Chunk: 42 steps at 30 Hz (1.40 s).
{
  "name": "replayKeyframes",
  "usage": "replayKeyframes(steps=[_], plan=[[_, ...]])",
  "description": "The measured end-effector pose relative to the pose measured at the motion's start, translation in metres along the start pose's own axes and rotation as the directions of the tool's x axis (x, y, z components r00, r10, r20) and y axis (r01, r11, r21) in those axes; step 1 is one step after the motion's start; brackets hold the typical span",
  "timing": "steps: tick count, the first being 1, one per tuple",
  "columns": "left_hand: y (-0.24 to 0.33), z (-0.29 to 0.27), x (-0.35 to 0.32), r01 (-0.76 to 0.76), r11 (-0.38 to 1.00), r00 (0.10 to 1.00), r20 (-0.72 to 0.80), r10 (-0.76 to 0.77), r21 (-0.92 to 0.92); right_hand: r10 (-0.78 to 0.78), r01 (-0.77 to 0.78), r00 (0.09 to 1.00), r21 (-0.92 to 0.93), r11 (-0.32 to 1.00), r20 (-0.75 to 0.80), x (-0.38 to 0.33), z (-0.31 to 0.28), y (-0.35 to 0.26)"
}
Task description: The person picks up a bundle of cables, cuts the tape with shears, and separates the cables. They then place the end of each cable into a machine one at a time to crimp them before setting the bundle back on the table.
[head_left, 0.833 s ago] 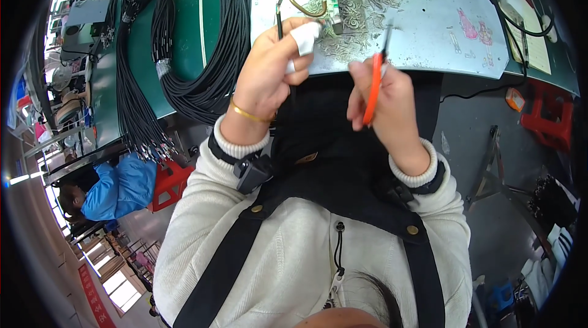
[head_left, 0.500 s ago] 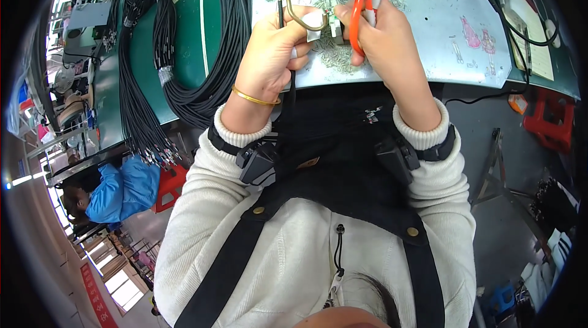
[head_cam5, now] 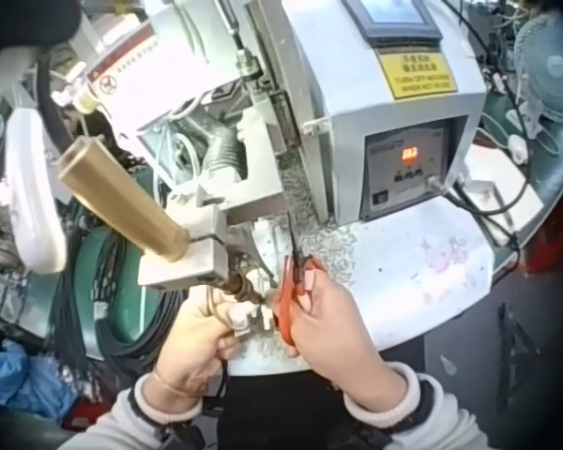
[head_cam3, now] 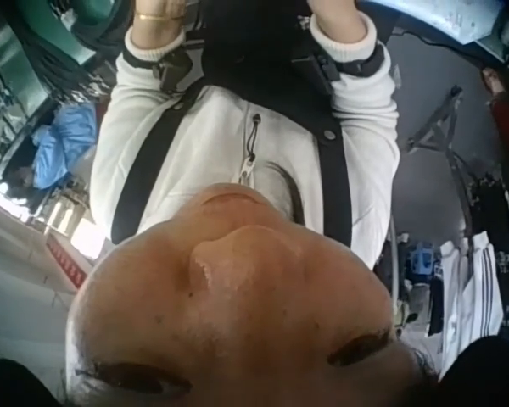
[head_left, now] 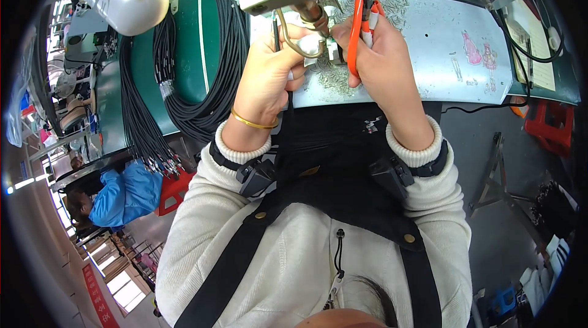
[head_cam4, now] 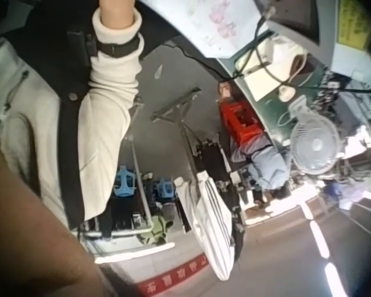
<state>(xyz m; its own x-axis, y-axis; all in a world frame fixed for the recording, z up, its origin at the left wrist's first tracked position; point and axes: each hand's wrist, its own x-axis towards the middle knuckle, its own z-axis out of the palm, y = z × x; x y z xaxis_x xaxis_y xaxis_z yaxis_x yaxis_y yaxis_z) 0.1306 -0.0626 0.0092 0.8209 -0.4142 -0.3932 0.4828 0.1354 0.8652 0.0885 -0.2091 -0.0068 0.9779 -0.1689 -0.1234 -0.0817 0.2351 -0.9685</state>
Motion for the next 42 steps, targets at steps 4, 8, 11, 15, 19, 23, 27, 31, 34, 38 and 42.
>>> replayKeyframes(steps=[4,8,11,15,19,23,27,31,34,38,42], plan=[[-0.002,0.003,-0.002,-0.039,0.999,0.999,-0.031,0.040,0.013,0.006,-0.006,1.000,0.011,1.000,-0.001,-0.001,0.000,-0.001],[-0.002,0.003,-0.001,-0.040,0.999,0.999,-0.022,0.040,0.000,0.018,-0.018,1.000,-0.016,1.000,-0.014,-0.001,0.001,-0.003],[0.001,0.004,-0.002,-0.047,0.998,0.999,-0.009,0.048,0.031,0.015,-0.015,1.000,-0.018,1.000,-0.009,-0.003,0.002,-0.003],[0.000,0.007,-0.016,-0.074,0.997,0.997,-0.014,0.074,0.024,0.005,-0.005,1.000,0.008,1.000,0.009,-0.014,-0.001,-0.006],[-0.016,0.007,-0.035,-0.298,0.893,0.944,-0.034,0.328,0.337,-0.110,0.101,0.992,-0.134,0.986,-0.063,-0.037,0.001,-0.004],[-0.033,0.004,-0.053,-0.414,0.623,0.890,0.151,0.430,0.663,-0.426,0.355,0.902,-0.444,0.823,-0.069,-0.054,0.005,0.003],[-0.028,0.011,-0.066,-0.251,0.813,0.968,0.157,0.198,0.526,-0.357,0.352,0.932,-0.370,0.860,0.059,-0.064,0.002,-0.005],[-0.021,0.006,-0.071,-0.062,0.987,0.991,0.130,0.042,0.146,0.019,-0.012,0.993,-0.062,0.998,0.115,-0.068,-0.008,-0.006],[-0.022,0.006,-0.072,-0.076,0.996,0.993,0.091,0.072,0.043,-0.047,0.049,0.992,-0.014,0.999,0.113,-0.073,-0.009,0.007],[-0.029,0.008,-0.069,-0.295,0.937,0.955,0.025,0.296,0.187,-0.578,0.524,0.815,-0.468,0.711,0.034,-0.075,-0.004,0.016],[-0.034,0.008,-0.069,-0.521,0.758,0.841,0.089,0.533,0.393,-0.752,0.694,0.598,-0.647,0.315,0.277,-0.075,-0.004,0.012]])
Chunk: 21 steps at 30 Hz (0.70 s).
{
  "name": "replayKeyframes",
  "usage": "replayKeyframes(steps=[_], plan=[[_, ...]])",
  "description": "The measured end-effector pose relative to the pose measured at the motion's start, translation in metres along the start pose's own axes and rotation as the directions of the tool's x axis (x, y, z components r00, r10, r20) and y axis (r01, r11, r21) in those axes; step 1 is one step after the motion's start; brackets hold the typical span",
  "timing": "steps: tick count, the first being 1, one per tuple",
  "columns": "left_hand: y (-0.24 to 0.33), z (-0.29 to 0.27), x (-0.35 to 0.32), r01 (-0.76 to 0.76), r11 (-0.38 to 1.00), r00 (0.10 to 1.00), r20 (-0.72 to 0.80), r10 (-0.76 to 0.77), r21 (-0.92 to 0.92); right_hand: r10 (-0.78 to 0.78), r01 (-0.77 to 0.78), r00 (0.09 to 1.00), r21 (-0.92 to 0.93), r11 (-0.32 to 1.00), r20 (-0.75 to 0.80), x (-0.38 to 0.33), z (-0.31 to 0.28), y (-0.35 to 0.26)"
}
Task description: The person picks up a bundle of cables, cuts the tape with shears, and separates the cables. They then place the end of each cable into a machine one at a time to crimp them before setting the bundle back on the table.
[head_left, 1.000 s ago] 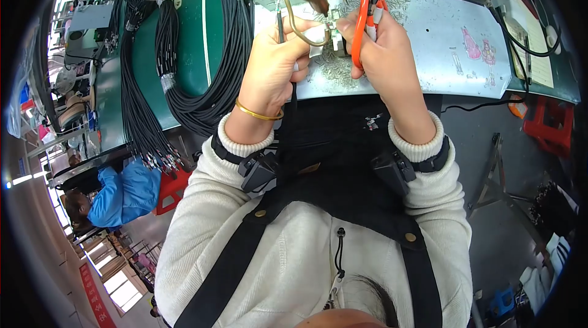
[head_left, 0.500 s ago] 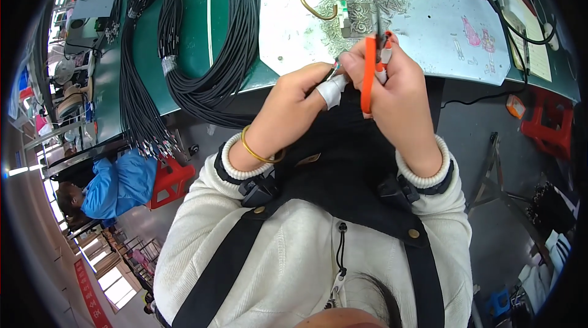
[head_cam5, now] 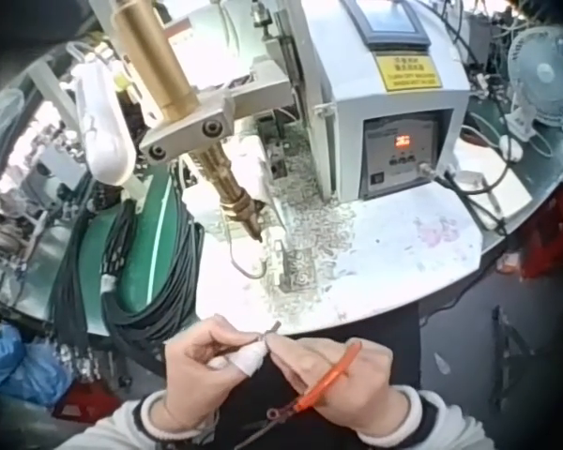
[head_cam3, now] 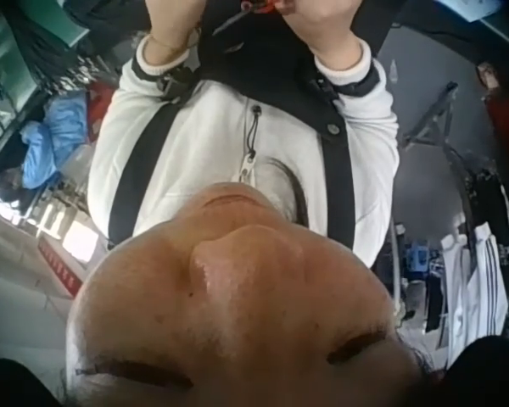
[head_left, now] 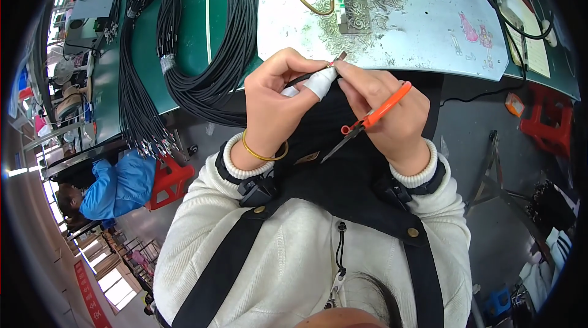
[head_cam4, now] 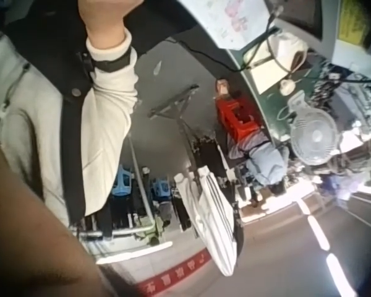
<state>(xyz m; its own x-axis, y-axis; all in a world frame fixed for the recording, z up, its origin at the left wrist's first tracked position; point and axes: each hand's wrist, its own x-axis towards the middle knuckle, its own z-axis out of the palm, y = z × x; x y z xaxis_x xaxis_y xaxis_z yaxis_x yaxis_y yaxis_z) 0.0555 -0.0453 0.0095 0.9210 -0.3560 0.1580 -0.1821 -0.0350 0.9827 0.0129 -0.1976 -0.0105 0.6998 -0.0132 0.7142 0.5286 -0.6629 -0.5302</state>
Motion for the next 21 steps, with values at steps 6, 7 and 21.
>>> replayKeyframes(steps=[6,7,21], plan=[[0.009,0.014,0.000,-0.022,1.000,0.994,-0.102,0.023,0.017,0.519,-0.529,0.833,0.544,0.651,0.189,0.001,0.004,-0.006],[0.009,0.012,0.000,-0.020,1.000,0.995,-0.102,0.022,0.016,0.636,-0.676,0.688,0.628,0.387,0.349,0.003,0.004,-0.007],[0.000,0.005,0.004,0.170,0.973,0.986,0.031,-0.167,-0.154,0.679,-0.656,0.656,0.693,0.298,0.330,0.007,0.011,-0.013]])
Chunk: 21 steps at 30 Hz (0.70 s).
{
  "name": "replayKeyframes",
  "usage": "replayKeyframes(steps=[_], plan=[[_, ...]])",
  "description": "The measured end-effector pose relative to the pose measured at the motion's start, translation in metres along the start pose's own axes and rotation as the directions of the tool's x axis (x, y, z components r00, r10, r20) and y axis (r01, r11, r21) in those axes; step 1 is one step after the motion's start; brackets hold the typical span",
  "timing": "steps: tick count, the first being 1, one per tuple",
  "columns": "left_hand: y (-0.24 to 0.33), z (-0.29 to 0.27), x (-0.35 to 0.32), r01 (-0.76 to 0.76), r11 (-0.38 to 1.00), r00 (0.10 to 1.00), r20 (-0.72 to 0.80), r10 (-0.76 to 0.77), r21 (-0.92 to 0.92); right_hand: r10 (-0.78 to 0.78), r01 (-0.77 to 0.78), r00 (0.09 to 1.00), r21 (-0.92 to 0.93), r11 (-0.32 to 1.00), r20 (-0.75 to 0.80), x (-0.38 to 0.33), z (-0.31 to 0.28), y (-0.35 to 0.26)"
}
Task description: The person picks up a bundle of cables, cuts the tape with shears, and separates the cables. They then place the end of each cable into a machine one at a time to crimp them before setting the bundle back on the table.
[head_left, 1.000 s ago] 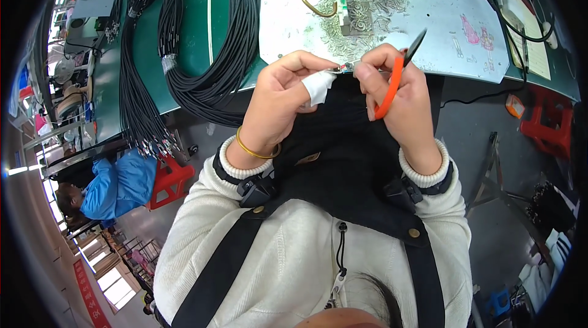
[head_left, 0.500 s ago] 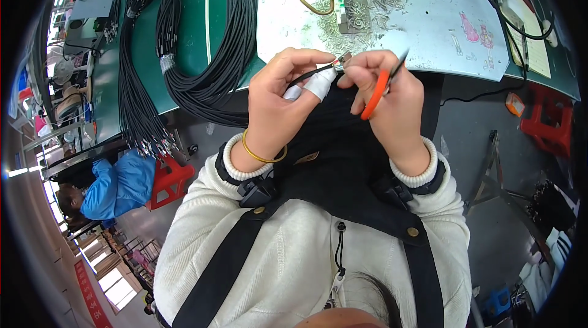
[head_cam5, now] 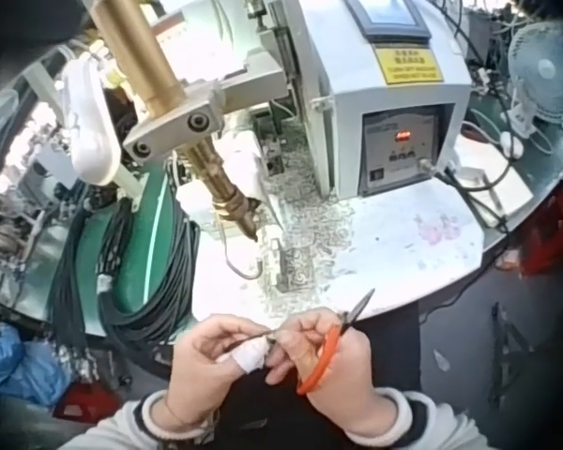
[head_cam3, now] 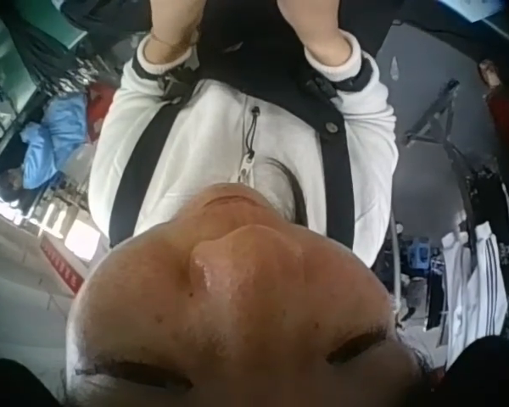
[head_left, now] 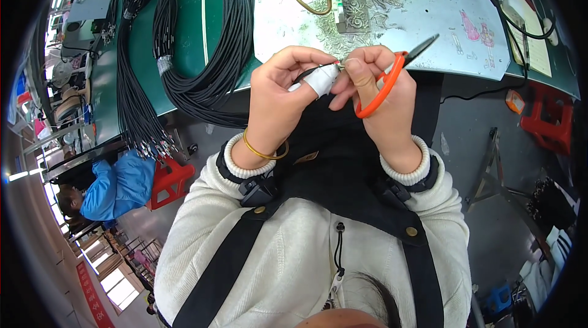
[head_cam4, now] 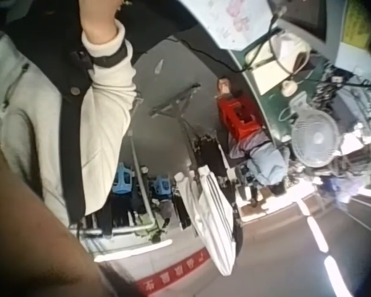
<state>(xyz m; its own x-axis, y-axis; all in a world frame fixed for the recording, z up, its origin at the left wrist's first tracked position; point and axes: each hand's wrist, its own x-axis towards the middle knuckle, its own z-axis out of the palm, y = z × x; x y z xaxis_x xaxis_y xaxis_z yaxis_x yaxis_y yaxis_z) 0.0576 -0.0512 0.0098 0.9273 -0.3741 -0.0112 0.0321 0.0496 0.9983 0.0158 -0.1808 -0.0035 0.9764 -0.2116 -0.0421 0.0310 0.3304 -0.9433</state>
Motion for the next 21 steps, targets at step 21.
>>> replayKeyframes(steps=[21], plan=[[0.002,-0.018,0.043,0.311,0.884,0.950,0.147,-0.276,-0.349,0.243,-0.202,0.962,-0.280,0.938,0.121,0.001,-0.017,-0.002]])
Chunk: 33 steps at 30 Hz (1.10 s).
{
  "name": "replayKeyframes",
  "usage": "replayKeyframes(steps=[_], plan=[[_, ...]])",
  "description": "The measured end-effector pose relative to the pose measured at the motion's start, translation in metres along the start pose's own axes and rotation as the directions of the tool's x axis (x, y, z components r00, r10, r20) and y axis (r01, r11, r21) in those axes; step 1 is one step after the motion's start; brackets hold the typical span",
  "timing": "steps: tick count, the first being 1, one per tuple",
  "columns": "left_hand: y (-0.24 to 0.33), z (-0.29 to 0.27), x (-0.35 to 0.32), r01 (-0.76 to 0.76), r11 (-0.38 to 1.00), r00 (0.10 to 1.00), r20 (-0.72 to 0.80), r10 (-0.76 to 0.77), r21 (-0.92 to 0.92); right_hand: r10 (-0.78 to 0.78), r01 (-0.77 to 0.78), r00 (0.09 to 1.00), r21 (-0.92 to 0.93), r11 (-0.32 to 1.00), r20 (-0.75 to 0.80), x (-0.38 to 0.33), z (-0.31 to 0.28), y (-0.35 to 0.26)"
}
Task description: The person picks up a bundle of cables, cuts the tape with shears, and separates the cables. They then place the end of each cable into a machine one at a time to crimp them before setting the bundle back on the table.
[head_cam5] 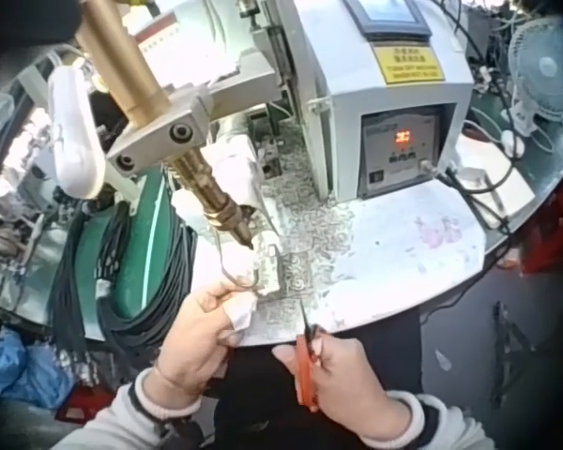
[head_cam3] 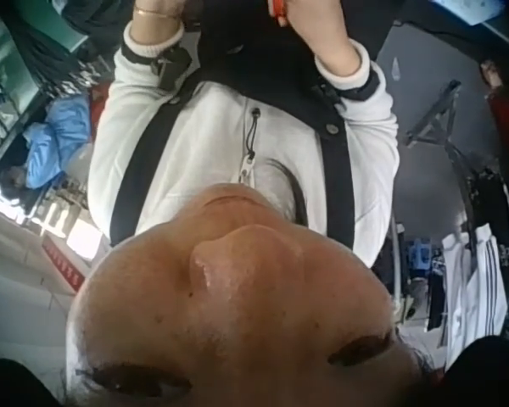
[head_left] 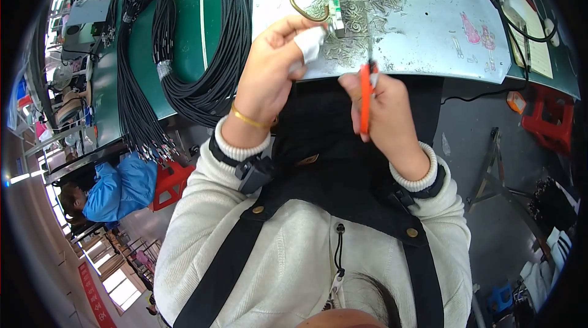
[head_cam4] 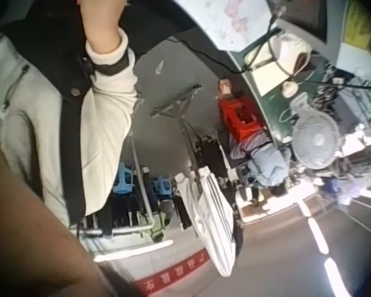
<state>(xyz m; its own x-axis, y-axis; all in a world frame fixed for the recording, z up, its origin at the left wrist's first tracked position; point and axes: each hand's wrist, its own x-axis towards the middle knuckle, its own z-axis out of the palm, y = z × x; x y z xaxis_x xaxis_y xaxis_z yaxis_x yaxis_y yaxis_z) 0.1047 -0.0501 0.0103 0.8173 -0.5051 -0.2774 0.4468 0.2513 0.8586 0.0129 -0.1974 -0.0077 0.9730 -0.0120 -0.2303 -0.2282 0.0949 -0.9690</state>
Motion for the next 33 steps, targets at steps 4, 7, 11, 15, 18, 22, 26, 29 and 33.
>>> replayKeyframes(steps=[4,7,11,15,18,22,26,29,33], plan=[[-0.002,0.002,0.022,-0.055,0.997,0.994,-0.087,0.059,0.048,-0.042,0.067,0.981,0.129,0.989,-0.188,0.019,-0.002,-0.017],[0.003,0.003,0.026,0.001,0.998,0.996,-0.084,0.004,0.064,-0.104,0.122,0.965,0.062,0.991,-0.241,0.045,-0.008,-0.024],[0.010,0.003,0.030,0.061,0.994,0.995,-0.084,-0.054,0.092,-0.136,0.137,0.978,-0.004,0.991,-0.155,0.067,-0.014,-0.021],[0.014,-0.002,0.032,0.108,0.991,0.993,-0.045,-0.105,0.078,-0.142,0.154,0.981,0.094,0.983,-0.129,0.073,-0.013,-0.017],[0.013,-0.005,0.034,0.121,0.991,0.992,-0.024,-0.120,0.055,-0.136,0.152,0.979,0.102,0.983,-0.149,0.071,-0.010,-0.020],[0.011,-0.002,0.032,0.096,0.995,0.994,-0.062,-0.094,0.040,-0.140,0.163,0.976,0.137,0.977,-0.164,0.069,-0.008,-0.021],[0.009,0.001,0.029,0.059,0.996,0.990,-0.135,-0.050,0.063,-0.156,0.179,0.974,0.138,0.974,-0.165,0.070,-0.008,-0.021],[0.008,-0.002,0.028,0.056,0.996,0.990,-0.132,-0.046,0.071,-0.117,0.143,0.979,0.156,0.977,-0.165,0.068,-0.007,-0.022],[0.010,-0.003,0.028,0.072,0.995,0.994,-0.085,-0.066,0.069,-0.136,0.161,0.976,0.148,0.976,-0.168,0.068,-0.006,-0.022]])
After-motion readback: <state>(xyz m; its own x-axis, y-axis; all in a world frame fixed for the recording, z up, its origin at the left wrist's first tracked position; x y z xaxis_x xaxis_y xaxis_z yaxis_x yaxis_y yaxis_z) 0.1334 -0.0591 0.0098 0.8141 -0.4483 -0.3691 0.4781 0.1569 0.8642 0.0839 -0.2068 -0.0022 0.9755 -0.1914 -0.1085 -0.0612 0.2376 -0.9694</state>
